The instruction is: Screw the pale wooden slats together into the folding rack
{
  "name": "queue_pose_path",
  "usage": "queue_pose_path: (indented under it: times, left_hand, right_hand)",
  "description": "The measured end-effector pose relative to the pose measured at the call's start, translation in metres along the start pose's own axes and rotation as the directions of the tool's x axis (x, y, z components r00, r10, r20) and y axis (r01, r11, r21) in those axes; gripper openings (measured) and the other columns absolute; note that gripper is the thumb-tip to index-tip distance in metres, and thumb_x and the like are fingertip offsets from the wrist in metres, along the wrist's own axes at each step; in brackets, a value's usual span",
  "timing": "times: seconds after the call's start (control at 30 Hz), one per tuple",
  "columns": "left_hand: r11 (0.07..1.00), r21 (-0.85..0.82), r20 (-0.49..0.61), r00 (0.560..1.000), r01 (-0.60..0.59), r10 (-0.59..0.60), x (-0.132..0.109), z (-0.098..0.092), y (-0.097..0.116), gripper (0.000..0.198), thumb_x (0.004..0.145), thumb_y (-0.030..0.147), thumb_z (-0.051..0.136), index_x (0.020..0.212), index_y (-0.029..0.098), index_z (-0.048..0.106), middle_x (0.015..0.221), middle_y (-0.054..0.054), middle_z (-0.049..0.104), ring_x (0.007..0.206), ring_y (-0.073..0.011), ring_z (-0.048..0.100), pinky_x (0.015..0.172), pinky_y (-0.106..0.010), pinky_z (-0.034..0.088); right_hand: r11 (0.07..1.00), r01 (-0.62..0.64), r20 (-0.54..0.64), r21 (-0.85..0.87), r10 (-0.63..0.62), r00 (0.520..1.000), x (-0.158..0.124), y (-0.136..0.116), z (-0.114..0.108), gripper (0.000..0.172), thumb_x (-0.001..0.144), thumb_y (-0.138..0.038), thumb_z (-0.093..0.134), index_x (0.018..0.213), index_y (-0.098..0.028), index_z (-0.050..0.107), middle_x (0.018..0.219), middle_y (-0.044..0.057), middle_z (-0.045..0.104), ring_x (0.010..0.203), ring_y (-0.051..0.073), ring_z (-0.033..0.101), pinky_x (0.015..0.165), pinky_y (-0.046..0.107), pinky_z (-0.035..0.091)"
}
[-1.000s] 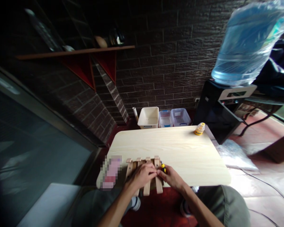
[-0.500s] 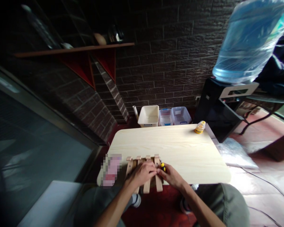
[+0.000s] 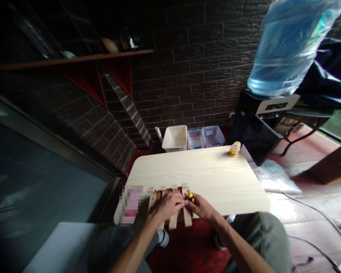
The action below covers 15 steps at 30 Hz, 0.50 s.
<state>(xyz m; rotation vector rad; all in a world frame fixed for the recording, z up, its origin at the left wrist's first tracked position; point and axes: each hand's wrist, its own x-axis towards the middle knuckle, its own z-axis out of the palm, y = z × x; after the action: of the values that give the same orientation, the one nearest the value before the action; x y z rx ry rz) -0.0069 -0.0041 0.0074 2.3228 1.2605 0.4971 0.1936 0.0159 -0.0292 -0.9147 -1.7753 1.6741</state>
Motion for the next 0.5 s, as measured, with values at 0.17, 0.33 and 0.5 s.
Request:
queue_pose_path:
  times: [0.17, 0.33, 0.5]
  left_hand:
    - [1.0, -0.012, 0.002, 1.0, 0.014, -0.014, 0.0, -0.004, 0.006, 0.023, 0.091, 0.028, 0.052, 0.08, 0.02, 0.071, 0.083, -0.002, 0.065, 0.077, -0.0129, 0.057, 0.072, -0.023, 0.042]
    - [0.999, -0.001, 0.011, 0.999, 0.041, -0.041, -0.004, -0.011, 0.015, 0.022, 0.091, 0.027, 0.051, 0.084, 0.021, 0.071, 0.087, -0.002, 0.064, 0.08, -0.0133, 0.057, 0.073, -0.023, 0.043]
    - [0.997, -0.013, -0.024, 0.996, 0.083, -0.083, -0.009, -0.016, 0.025, 0.027, 0.087, 0.017, 0.049, 0.104, 0.026, 0.068, 0.095, -0.001, 0.062, 0.088, -0.0138, 0.056, 0.08, -0.024, 0.045]
  right_hand:
    - [1.0, 0.003, 0.016, 0.024, -0.004, 1.0, -0.001, -0.004, -0.001, 0.047, 0.08, -0.06, 0.056, 0.092, -0.015, 0.059, 0.076, 0.002, 0.056, 0.067, 0.013, 0.045, 0.06, 0.026, 0.042]
    - [0.999, -0.032, 0.029, 0.022, 0.031, 0.999, -0.003, -0.006, -0.002, 0.051, 0.079, -0.062, 0.056, 0.096, -0.015, 0.061, 0.073, 0.001, 0.055, 0.063, 0.012, 0.045, 0.056, 0.025, 0.04]
    - [1.0, -0.013, 0.02, 0.008, 0.012, 1.0, -0.008, -0.013, -0.002, 0.05, 0.079, -0.063, 0.055, 0.091, -0.014, 0.06, 0.073, 0.001, 0.056, 0.065, 0.013, 0.046, 0.058, 0.025, 0.041]
